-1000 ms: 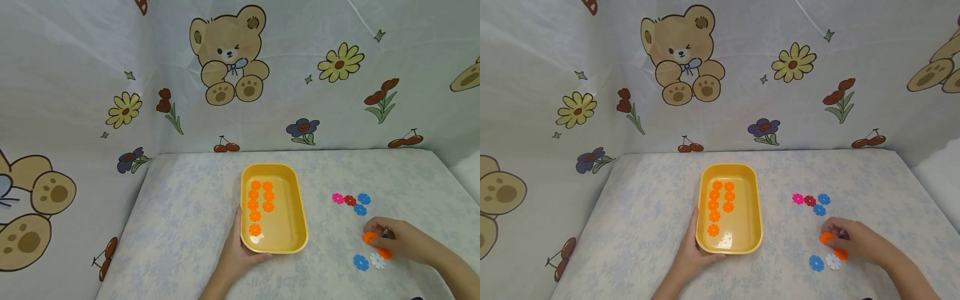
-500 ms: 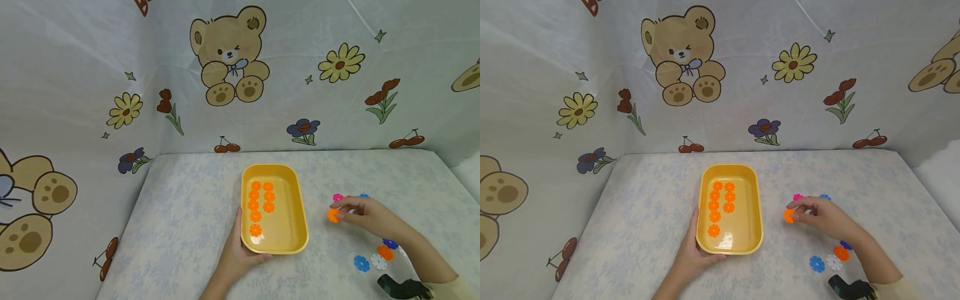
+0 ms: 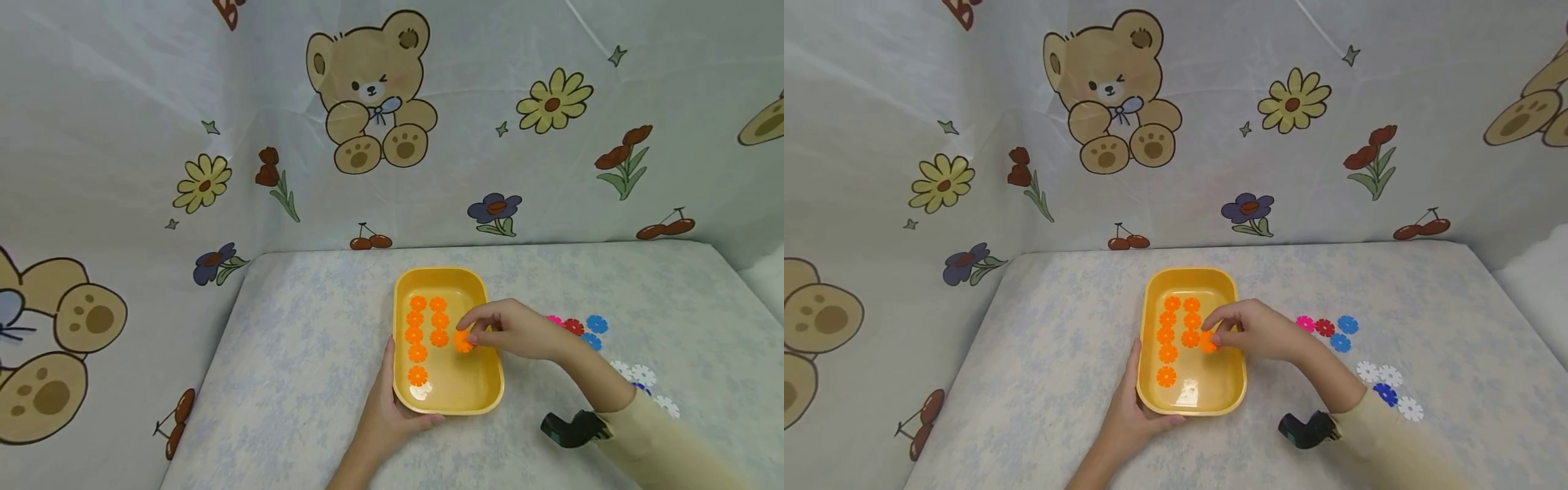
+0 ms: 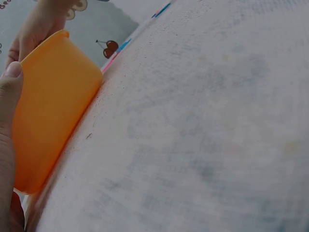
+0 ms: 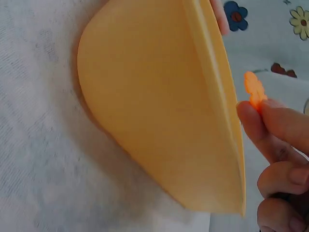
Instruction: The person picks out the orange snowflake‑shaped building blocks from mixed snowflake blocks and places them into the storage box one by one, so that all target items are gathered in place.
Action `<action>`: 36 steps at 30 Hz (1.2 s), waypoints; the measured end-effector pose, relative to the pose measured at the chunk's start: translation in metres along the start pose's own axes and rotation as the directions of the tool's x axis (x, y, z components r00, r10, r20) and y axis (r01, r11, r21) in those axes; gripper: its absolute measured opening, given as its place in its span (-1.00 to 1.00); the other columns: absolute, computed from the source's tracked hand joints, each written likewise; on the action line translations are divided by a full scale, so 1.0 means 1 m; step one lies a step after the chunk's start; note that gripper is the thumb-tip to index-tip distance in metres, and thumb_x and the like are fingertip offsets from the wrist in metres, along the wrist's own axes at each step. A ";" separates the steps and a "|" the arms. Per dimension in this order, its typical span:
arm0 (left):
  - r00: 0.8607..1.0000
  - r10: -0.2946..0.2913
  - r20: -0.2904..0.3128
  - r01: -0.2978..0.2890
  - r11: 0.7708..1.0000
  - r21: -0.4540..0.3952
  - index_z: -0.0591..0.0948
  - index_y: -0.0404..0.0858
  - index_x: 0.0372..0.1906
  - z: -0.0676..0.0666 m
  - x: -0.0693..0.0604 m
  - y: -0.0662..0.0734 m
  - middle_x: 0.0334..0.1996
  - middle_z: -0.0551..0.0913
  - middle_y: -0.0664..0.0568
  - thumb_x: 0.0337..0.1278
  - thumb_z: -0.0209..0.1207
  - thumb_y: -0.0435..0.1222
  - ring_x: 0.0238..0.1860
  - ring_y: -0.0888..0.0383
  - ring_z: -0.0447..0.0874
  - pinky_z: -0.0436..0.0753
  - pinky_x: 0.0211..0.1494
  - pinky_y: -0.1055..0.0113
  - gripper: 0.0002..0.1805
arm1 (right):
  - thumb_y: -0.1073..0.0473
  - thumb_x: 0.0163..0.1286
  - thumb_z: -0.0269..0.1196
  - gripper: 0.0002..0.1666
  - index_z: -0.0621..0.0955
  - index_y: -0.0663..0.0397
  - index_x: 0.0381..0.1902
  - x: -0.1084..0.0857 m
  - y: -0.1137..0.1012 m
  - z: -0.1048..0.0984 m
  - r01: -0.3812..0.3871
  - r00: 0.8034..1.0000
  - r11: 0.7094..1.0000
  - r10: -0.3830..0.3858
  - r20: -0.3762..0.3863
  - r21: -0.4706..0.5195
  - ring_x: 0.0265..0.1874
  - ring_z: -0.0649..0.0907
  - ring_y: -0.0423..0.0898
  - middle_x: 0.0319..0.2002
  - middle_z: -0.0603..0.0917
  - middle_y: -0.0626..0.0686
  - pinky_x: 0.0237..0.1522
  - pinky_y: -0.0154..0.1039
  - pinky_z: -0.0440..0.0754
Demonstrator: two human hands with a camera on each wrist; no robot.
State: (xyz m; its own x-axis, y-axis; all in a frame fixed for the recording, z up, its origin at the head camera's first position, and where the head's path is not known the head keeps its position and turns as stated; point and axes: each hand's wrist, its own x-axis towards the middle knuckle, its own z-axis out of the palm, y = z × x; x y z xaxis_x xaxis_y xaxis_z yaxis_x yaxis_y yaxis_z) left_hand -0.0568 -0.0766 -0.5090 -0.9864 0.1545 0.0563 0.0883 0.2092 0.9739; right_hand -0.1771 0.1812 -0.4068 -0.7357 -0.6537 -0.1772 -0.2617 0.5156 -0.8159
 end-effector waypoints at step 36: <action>1.000 -0.015 0.007 0.015 1.000 0.012 -0.29 0.05 0.61 -0.001 -0.001 0.001 0.60 -0.02 0.18 -0.23 0.58 -0.04 0.51 0.17 0.23 0.25 0.45 0.56 0.47 | 0.09 0.13 0.51 -0.71 0.75 -0.11 -0.15 0.039 -0.004 0.049 0.105 0.994 0.831 -0.077 0.074 -0.547 -0.35 0.53 -0.24 -0.27 0.74 -0.16 -0.14 -0.23 0.60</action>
State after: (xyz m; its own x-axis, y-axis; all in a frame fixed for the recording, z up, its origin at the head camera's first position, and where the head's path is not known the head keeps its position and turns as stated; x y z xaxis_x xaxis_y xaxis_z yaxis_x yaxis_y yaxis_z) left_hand -0.0561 -0.0770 -0.5077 -0.9866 0.1584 0.0401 0.0754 0.2233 0.9718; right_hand -0.1747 0.1266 -0.4378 -0.6649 -0.7308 -0.1545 -0.6361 0.6624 -0.3956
